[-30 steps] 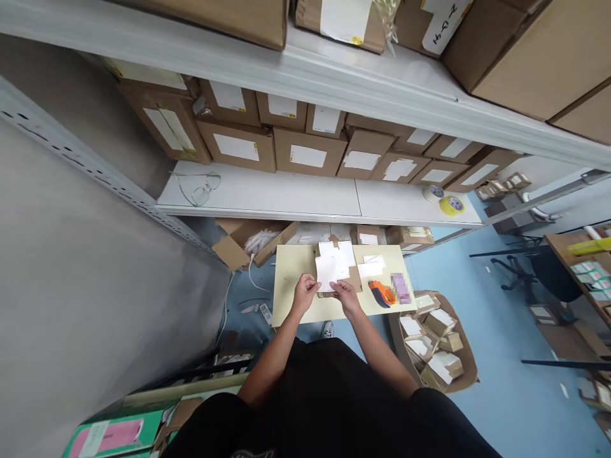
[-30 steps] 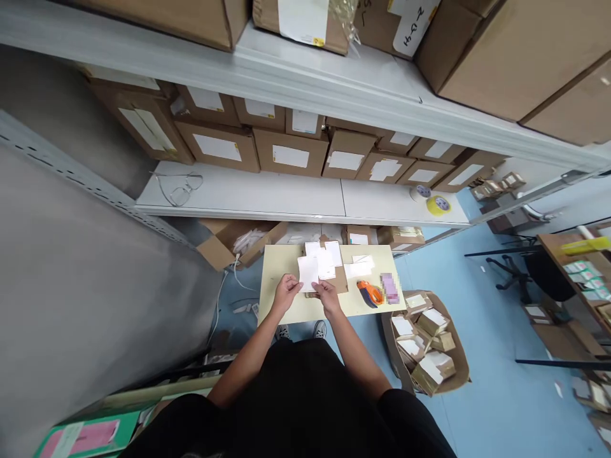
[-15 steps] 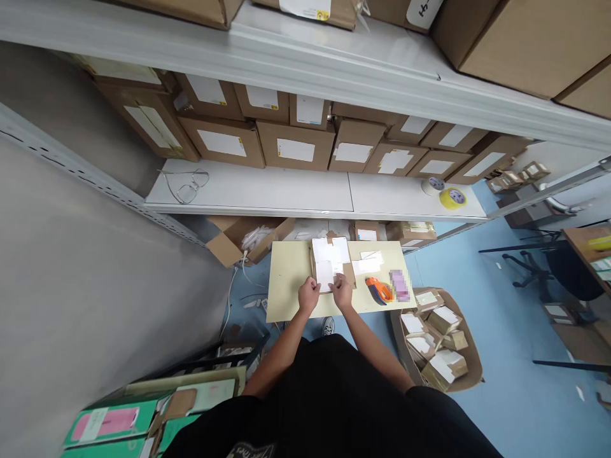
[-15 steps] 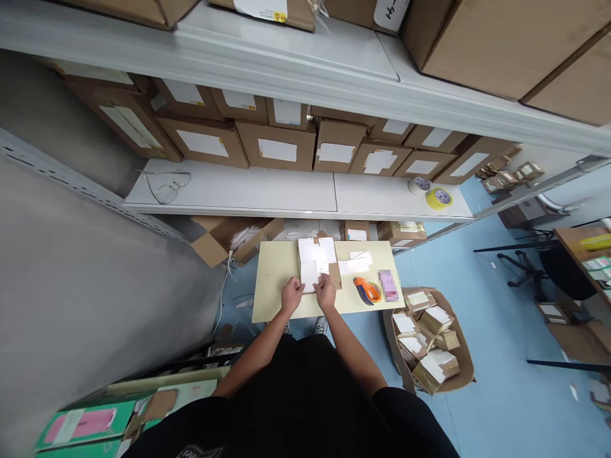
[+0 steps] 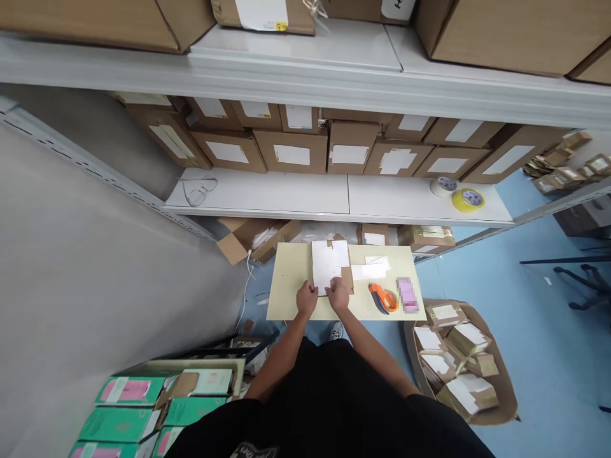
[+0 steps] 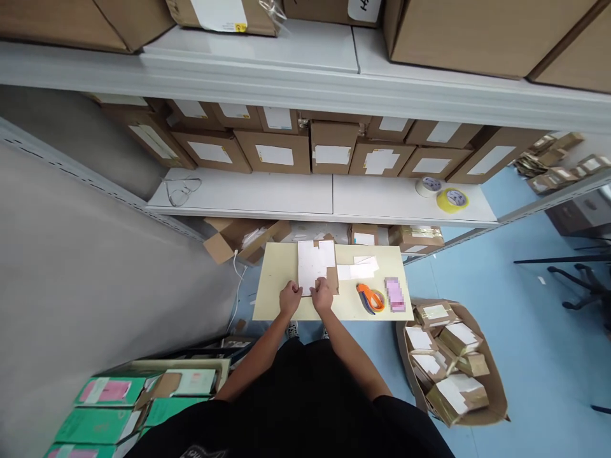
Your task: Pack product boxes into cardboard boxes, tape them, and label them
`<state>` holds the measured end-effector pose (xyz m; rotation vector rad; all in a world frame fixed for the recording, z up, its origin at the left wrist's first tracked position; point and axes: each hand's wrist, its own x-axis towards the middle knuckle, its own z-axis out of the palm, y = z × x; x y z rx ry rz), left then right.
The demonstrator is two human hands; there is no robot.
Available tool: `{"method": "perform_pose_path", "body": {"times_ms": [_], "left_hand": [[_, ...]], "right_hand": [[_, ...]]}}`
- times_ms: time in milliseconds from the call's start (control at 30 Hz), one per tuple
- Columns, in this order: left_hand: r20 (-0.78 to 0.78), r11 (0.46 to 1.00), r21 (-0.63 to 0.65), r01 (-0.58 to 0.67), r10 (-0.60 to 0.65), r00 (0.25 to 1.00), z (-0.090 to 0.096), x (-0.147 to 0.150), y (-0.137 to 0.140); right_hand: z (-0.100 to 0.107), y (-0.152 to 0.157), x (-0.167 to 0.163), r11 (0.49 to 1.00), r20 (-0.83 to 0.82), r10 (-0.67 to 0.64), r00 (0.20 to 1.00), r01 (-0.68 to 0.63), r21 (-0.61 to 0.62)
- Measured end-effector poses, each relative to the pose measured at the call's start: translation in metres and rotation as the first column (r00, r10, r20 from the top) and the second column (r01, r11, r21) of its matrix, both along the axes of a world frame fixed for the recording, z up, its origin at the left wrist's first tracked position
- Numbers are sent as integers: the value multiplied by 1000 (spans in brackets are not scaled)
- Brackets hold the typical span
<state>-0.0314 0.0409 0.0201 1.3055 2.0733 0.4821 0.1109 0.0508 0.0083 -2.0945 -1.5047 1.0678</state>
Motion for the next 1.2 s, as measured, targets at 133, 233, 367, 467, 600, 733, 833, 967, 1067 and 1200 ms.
{"method": "perform_pose_path", "body": {"times_ms": [133,233,367,467,600,733,833,967,1067,1200], "left_hand": [[-72,993,-121,-12,3,997,11,2,8],[-140,970,-243,3,-38,989,20,-3,18],[-222,922,-388,2,-96,970,28,-15,26],[-212,943,-311,116,-188,959,27,-16,25],[-180,899,98,427,-406,896,15,-2,27],[-170,842,114,527,-506,845,-4,3,31],[-120,824,74,562,-552,825,-17,-7,32],[-22,818,119,563,-565,825,-25,-38,32],[68,865,158,475,-490,869,-24,-75,30],[238,991,112,68,-93,967,-16,-121,17]], "right_hand": [[2,6,3,999,22,26,999,-25,-49],[4,12,10,996,45,28,999,-24,-80],[3,12,19,995,-11,92,996,-92,-50],[1,0,24,977,-81,212,974,-211,23],[0,-19,30,961,-116,278,954,-275,45],[4,-29,45,976,-148,207,967,-193,104],[9,-29,59,990,-166,55,985,-32,140],[15,-26,67,953,-164,-171,972,205,222],[18,-20,61,915,-176,-267,947,307,263],[16,-11,28,928,-231,-324,917,356,112]]}}
